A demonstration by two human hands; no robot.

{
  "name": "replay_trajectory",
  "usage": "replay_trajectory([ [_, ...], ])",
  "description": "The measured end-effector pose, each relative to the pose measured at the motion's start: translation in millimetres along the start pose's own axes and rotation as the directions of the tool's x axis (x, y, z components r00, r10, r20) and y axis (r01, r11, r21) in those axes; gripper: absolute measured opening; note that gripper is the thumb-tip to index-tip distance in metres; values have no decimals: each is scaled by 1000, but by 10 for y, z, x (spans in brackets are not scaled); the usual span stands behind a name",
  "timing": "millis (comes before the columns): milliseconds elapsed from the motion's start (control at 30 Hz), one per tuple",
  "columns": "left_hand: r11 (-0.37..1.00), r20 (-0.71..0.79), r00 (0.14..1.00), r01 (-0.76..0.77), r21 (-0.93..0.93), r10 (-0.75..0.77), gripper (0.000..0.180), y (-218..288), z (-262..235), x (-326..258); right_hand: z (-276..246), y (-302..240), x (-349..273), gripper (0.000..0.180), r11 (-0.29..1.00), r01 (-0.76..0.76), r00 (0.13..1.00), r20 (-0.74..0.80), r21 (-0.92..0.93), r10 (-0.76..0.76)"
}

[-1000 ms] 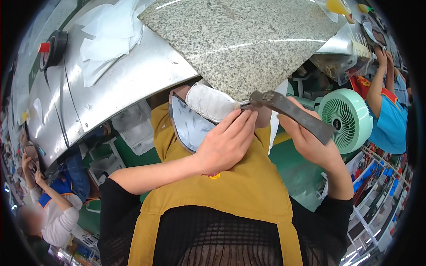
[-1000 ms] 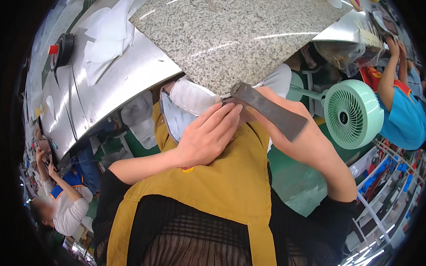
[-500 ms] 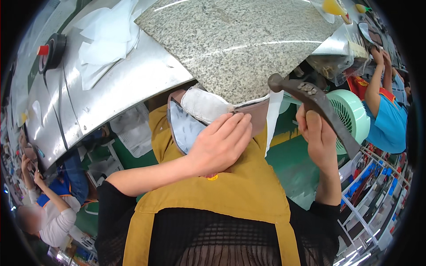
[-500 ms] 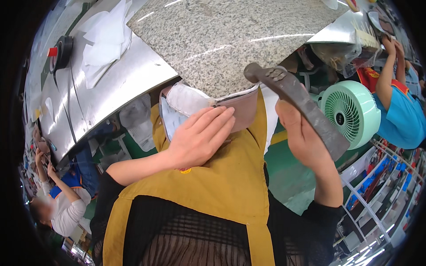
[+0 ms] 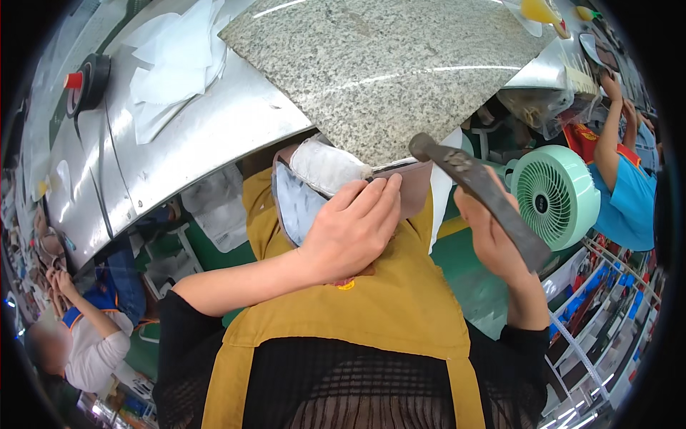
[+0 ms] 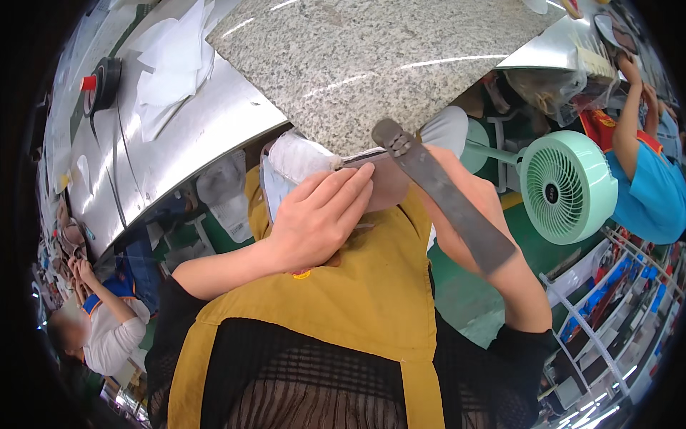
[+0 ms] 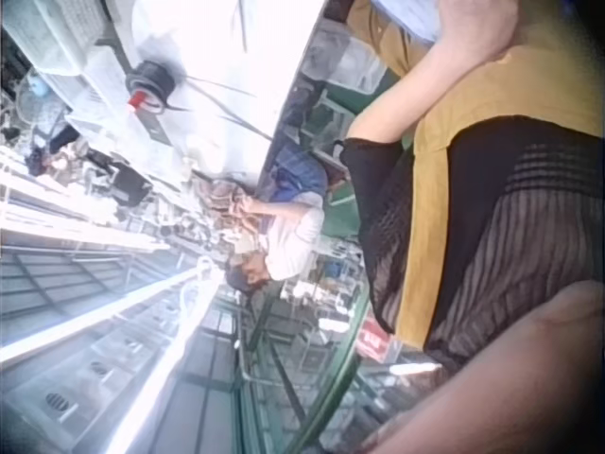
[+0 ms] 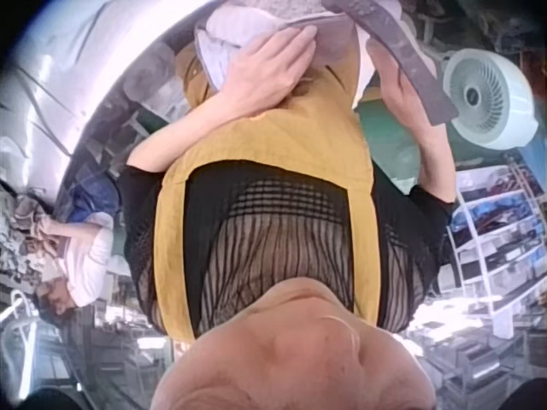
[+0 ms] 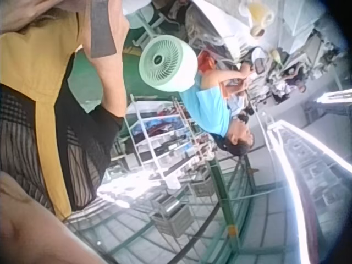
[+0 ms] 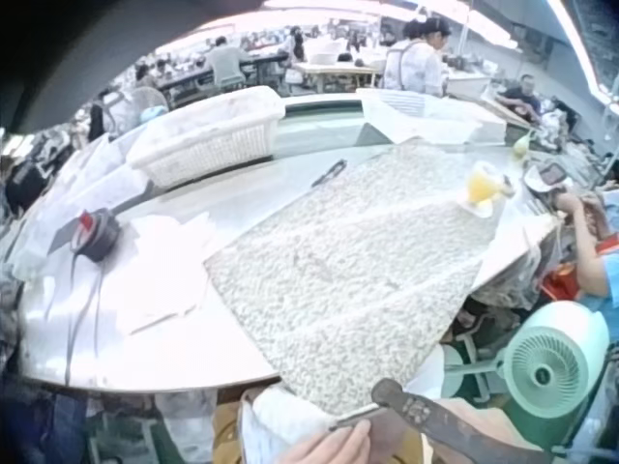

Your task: The person assembles a sandal by repeatedly tapping the sole edge with a hammer against a granite block. They apply glue to the sole, press the upper to the sole, and continue hammering to secure the bond. The finished sandal is placed into a white basket on the assembly line.

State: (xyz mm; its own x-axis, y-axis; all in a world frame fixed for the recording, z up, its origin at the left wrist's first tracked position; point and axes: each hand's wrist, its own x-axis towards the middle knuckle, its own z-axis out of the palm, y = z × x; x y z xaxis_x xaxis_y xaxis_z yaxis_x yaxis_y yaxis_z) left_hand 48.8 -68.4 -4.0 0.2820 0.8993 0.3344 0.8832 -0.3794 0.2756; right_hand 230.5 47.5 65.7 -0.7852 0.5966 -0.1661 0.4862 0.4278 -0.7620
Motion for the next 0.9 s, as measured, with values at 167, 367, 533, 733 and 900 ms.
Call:
replay_trajectory([
  [167, 1000, 3, 1000, -9, -4, 9, 36, -10, -3, 24, 39, 26, 30, 40, 994, -99, 990, 103, 48, 94],
  [367, 1000, -13, 1000, -5, 1, 5, 36, 8, 10, -13, 2, 59, 32, 35, 990, 102, 993, -52, -99, -107],
  [533, 1000, -15, 1000, -2, -7, 2, 36, -3, 12, -10, 44, 28, 68, 38, 1000, 6, 999, 41, 25, -7],
  [733, 999, -60, 998, -26, -41, 24, 36, -22, 55, -36, 79, -103, 141, 37, 999, -12, 996, 90, 33, 9],
  [900, 996, -105, 994, 0, -92, -9, 37, -17, 61, -65, 65, 25, 190, 27, 1000, 27, 997, 71, -14, -26],
])
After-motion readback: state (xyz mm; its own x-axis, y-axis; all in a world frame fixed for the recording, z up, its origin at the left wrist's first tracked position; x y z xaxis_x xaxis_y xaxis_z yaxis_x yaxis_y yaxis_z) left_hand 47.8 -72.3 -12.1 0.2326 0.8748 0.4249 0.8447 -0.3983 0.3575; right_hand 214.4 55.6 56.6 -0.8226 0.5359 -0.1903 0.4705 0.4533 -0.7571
